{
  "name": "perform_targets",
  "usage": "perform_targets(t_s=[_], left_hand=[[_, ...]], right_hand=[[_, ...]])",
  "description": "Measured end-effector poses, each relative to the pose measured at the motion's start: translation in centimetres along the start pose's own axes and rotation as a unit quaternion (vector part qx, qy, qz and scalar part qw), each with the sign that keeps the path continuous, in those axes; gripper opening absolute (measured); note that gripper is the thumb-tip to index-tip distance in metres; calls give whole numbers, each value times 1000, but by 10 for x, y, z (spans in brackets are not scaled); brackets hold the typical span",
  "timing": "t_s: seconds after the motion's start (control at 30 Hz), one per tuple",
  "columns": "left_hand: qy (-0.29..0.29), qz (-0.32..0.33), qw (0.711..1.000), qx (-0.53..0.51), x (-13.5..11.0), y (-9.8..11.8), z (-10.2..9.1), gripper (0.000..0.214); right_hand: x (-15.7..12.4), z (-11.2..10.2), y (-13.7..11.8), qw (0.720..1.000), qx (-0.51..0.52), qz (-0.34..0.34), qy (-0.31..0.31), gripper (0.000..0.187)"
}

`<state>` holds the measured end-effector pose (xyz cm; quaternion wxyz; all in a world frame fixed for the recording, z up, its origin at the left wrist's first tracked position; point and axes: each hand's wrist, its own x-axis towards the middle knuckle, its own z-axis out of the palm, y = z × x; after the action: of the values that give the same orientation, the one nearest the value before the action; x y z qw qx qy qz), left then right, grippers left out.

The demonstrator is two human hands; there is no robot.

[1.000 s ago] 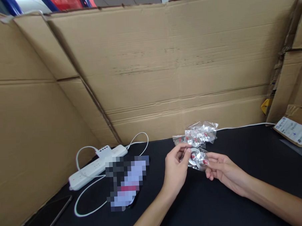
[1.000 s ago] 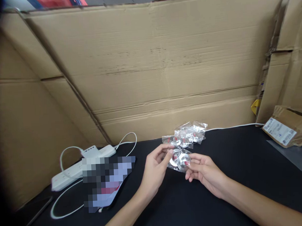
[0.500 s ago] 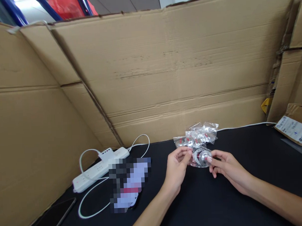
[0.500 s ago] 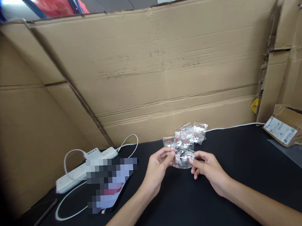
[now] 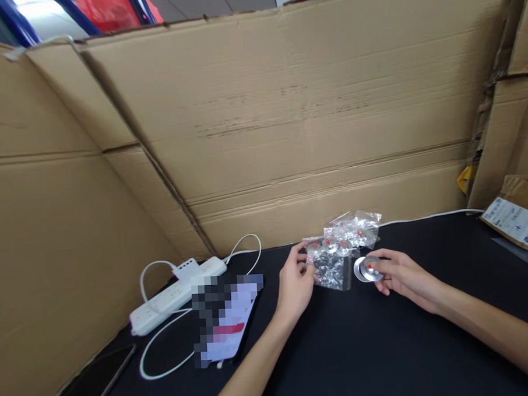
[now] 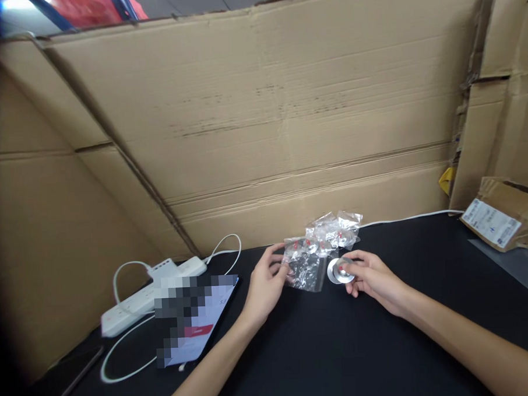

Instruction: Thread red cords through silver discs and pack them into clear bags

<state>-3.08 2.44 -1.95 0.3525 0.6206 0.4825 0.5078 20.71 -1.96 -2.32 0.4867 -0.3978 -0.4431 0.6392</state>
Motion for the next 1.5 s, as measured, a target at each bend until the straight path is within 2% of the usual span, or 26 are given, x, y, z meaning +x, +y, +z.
perform_targets(t_s=[0.07,0.13,0.27,0.43,0.57,0.63,0.7,0.83,0.93,1.03,1.2,1.27,1.37,1.43,1.5], left_hand=[[-4,52,989,138,1,-5,-2,43],[2,89,966,242,1,-7,-4,39],[6,109,945,309,-1,-2,-5,40],[-14,66,919,387,-2,7,-9,40],[-47,-26,876,479,0,14,-15,20],[-63,-61,852,516,1,17,-17,15],[-78,-68,839,534,1,20,-20,17],[-135,-79,839,521,0,27,-23,21],[-165,-95,836,514,-1,33,-25,22],[-156,-100,826,533,-3,35,-25,26],[-60,-53,803,591,-9,36,-18,38],[-42,-1,804,593,-12,38,-13,38],[-46,131,815,562,-17,41,-7,29],[-66,201,825,524,-19,40,-5,39],[-115,241,838,477,-21,36,-4,50]], right_hand=[[1,-1,-2,999,-21,7,-24,27],[0,-2,-3,998,-37,6,-46,25],[1,-4,-2,997,-31,-3,-76,29],[2,-7,-4,997,-29,-10,-71,32],[6,-12,-4,991,-124,-18,-47,36],[9,-15,-2,977,-210,-29,-21,38],[11,-19,0,956,-287,-61,6,36],[12,-24,1,916,-373,-145,29,24],[13,-24,1,926,-362,-98,37,26],[14,-25,2,954,-295,-44,38,31],[15,-30,1,977,-211,-38,-2,33],[15,-32,0,977,-209,-36,-17,34],[15,-32,-1,975,-218,-29,-26,35],[15,-32,0,973,-225,-30,-25,36],[15,-32,0,972,-231,-30,-24,36]])
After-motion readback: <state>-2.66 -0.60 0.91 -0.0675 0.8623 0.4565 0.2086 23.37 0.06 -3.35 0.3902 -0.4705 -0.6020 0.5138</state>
